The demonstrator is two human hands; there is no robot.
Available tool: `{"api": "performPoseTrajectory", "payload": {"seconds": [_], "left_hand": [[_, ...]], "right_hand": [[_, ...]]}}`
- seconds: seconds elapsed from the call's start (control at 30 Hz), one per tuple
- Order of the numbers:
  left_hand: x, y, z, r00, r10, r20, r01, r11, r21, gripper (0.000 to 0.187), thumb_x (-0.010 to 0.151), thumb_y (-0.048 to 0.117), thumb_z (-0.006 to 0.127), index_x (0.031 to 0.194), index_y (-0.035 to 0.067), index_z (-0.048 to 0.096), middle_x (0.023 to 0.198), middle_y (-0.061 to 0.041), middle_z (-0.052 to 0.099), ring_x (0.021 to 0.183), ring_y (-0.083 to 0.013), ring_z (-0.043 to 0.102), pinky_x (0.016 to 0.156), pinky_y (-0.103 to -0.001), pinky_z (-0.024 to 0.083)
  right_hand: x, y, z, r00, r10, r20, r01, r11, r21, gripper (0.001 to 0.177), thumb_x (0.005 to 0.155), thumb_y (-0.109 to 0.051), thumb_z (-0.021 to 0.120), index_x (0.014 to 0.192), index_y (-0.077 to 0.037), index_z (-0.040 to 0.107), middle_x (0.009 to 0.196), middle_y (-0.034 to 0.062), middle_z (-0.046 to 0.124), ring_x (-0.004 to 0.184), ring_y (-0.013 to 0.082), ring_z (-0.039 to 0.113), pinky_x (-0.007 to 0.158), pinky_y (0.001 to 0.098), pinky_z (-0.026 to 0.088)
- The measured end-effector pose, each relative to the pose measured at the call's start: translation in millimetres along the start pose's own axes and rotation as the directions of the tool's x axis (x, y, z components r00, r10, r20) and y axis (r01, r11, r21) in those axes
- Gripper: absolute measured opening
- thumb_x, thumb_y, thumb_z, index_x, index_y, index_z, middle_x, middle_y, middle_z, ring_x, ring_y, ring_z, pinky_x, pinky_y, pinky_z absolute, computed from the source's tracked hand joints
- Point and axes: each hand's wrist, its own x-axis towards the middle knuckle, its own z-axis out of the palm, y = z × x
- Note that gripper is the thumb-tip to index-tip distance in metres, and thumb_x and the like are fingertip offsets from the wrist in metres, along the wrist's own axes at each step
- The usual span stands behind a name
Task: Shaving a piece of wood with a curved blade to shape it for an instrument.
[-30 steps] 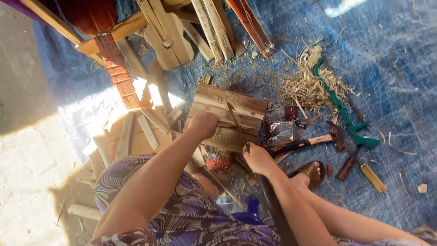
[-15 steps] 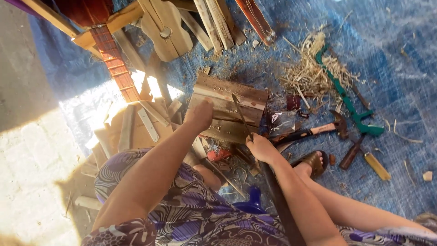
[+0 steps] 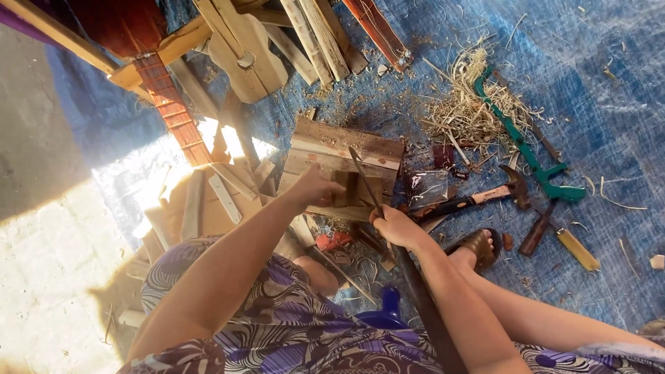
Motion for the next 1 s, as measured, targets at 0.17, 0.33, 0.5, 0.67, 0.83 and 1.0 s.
{"api": "performPoseTrajectory", "payload": {"seconds": [0.17,0.33,0.5,0.67,0.83,1.0], "left_hand": [[21,-36,12,0.995,0.034,0.089,-0.040,0.997,0.060,0.010,0.081,0.011,0.080,0.087,0.005,0.075,0.059,-0.009,0.056,0.044,-0.0187,0.059,0.042,-0.025,0.044],[2,-20,40,0.929,0.365,-0.067,-0.161,0.558,0.814,0.039,0.085,0.038,0.062,0.115,0.016,0.075,0.101,-0.014,0.076,0.100,-0.0360,0.073,0.089,-0.050,0.061],[-30,-1,47,0.835,0.544,0.080,-0.297,0.324,0.898,0.030,0.087,0.038,0.064,0.100,0.011,0.066,0.092,-0.012,0.066,0.091,-0.0363,0.072,0.073,-0.050,0.061],[17,-58,42,0.975,0.224,-0.002,-0.112,0.492,0.863,0.033,0.090,0.045,0.058,0.091,0.015,0.072,0.089,-0.009,0.072,0.091,-0.0334,0.075,0.077,-0.046,0.061],[8,-39,49,0.957,0.264,-0.123,-0.051,0.567,0.822,0.035,0.090,0.035,0.055,0.094,0.006,0.074,0.089,-0.019,0.074,0.091,-0.0403,0.075,0.077,-0.050,0.060],[-13,-4,44,0.952,0.270,-0.145,-0.026,0.541,0.841,0.036,0.088,0.036,0.057,0.095,0.006,0.075,0.089,-0.019,0.076,0.091,-0.0400,0.075,0.078,-0.052,0.060]], "right_hand": [[8,13,-1,1.000,-0.028,0.010,0.027,0.997,0.076,0.066,0.097,-0.022,0.044,0.154,0.007,0.029,0.090,0.0227,0.071,0.074,0.0343,0.074,0.080,0.0528,0.059],[11,23,-7,0.987,-0.106,-0.122,0.122,0.983,0.134,0.037,0.095,-0.018,0.046,0.124,-0.002,0.061,0.066,0.0173,0.071,0.053,0.0297,0.070,0.054,0.0409,0.058],[-87,-77,-11,0.941,-0.247,-0.233,0.262,0.965,0.034,0.035,0.103,-0.024,0.048,0.125,-0.003,0.066,0.057,0.0158,0.070,0.049,0.0262,0.071,0.046,0.0354,0.057],[-123,-99,6,0.885,-0.355,-0.301,0.319,0.934,-0.163,0.024,0.099,-0.014,0.053,0.111,-0.005,0.071,0.054,0.0088,0.068,0.033,0.0130,0.054,0.038,0.0208,0.042],[-78,-66,21,0.922,-0.291,-0.255,0.184,0.909,-0.373,0.042,0.104,-0.026,0.042,0.129,-0.001,0.064,0.082,0.0194,0.075,0.055,0.0259,0.071,0.046,0.0305,0.055],[-66,-70,11,0.938,-0.241,-0.250,0.146,0.927,-0.345,0.053,0.106,-0.033,0.038,0.134,0.007,0.058,0.105,0.0285,0.073,0.088,0.0400,0.074,0.068,0.0443,0.061]]}}
